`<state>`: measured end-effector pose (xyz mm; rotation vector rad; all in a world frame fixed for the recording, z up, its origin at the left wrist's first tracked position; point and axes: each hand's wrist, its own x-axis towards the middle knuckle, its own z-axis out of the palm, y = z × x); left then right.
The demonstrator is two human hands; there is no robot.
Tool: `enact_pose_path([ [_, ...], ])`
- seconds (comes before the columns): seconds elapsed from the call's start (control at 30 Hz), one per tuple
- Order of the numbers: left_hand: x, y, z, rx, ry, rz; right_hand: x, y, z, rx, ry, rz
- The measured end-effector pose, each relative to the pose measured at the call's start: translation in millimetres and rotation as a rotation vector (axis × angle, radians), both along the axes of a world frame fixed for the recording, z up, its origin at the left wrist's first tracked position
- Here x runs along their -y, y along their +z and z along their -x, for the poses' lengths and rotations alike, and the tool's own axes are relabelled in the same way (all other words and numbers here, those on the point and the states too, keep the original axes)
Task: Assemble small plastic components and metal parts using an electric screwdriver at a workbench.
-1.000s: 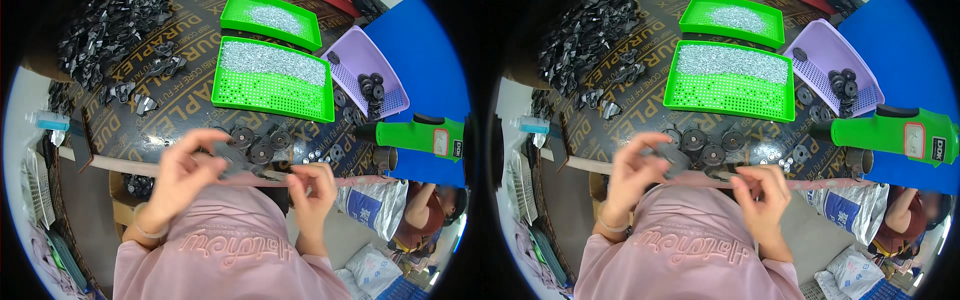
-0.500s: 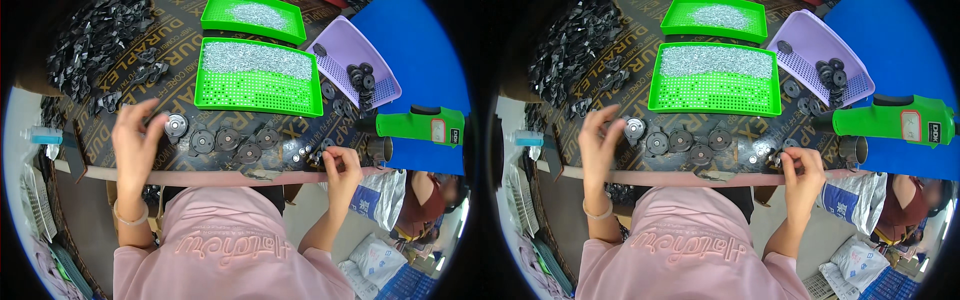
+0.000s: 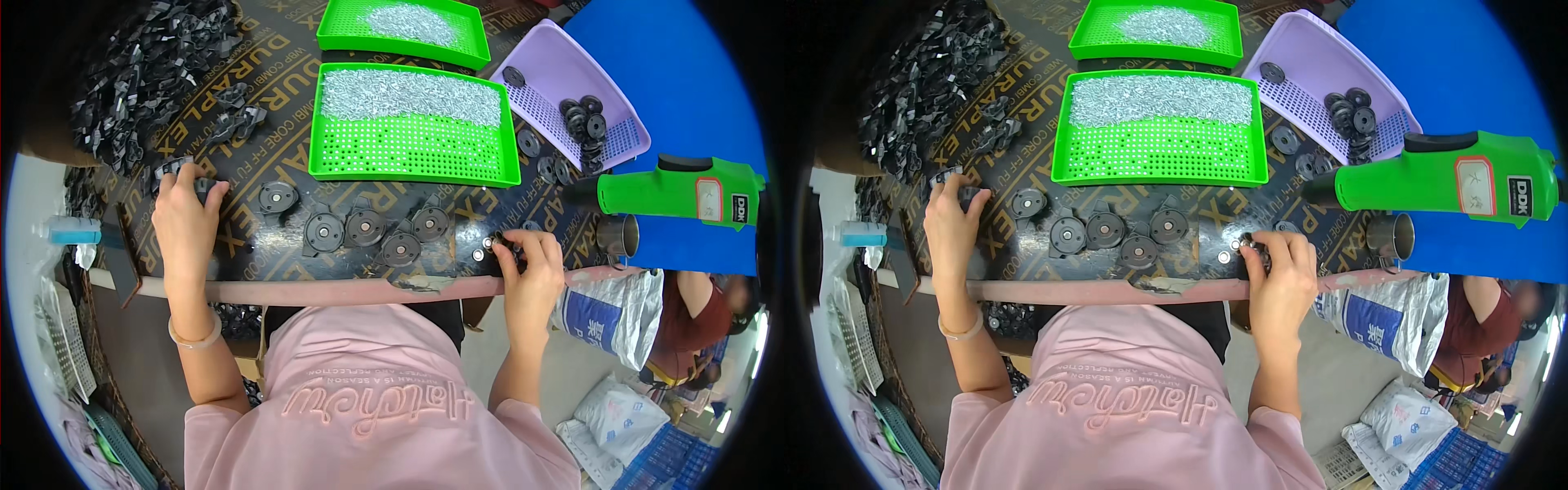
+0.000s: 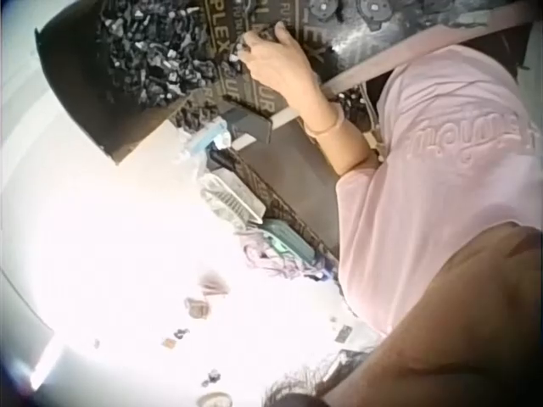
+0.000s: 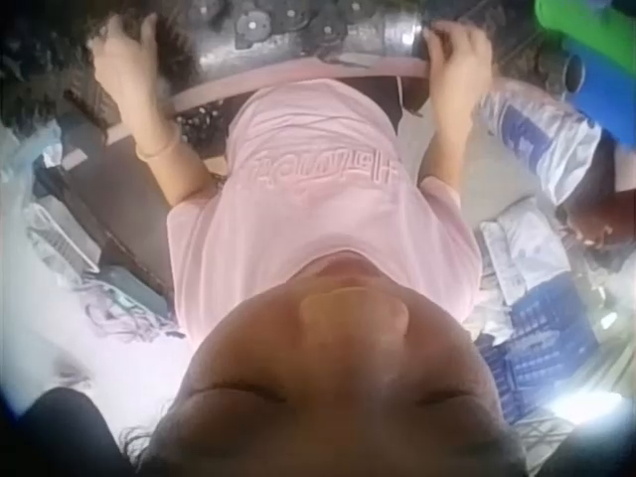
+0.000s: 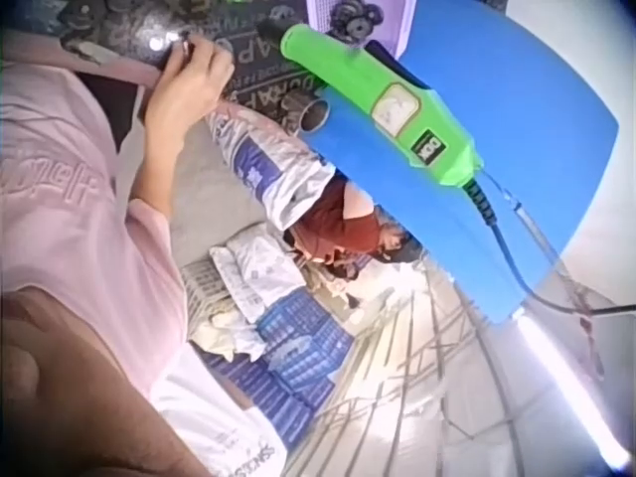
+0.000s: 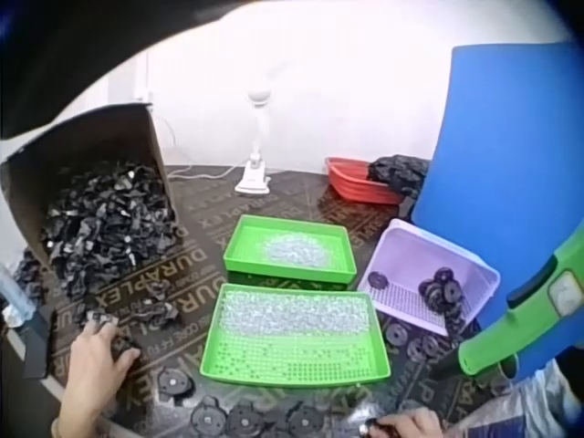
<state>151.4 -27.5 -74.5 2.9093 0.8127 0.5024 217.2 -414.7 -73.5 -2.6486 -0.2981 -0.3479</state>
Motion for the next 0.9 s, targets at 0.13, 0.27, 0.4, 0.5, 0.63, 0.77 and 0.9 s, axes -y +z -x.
enact_pose_path([
  [0.13, -15, 6, 7, 0.09, -0.075, 0.334, 2, -1, 1, -0.003, -0.014, 0.02],
  [0.27, -9, 20, 19, 0.199, -0.134, 0.492, 2, -1, 2, 0.032, 0.012, 0.086],
  [0.4, 7, 26, 27, 0.427, -0.39, 0.283, -4, -2, 7, 0.124, -0.018, 0.172],
  [0.5, 40, 39, 32, 0.423, -0.29, 0.395, -7, -5, 10, 0.144, -0.038, 0.206],
  [0.63, 68, 39, 38, 0.397, -0.334, 0.343, -9, -9, 6, 0.139, -0.04, 0.209],
  [0.77, 86, 35, 44, 0.456, -0.589, 0.3, -7, -4, 6, 0.123, 0.0, 0.164],
  [0.9, 93, 24, 43, 0.438, -0.776, 0.499, -5, 6, 9, -0.098, -0.004, -0.161],
])
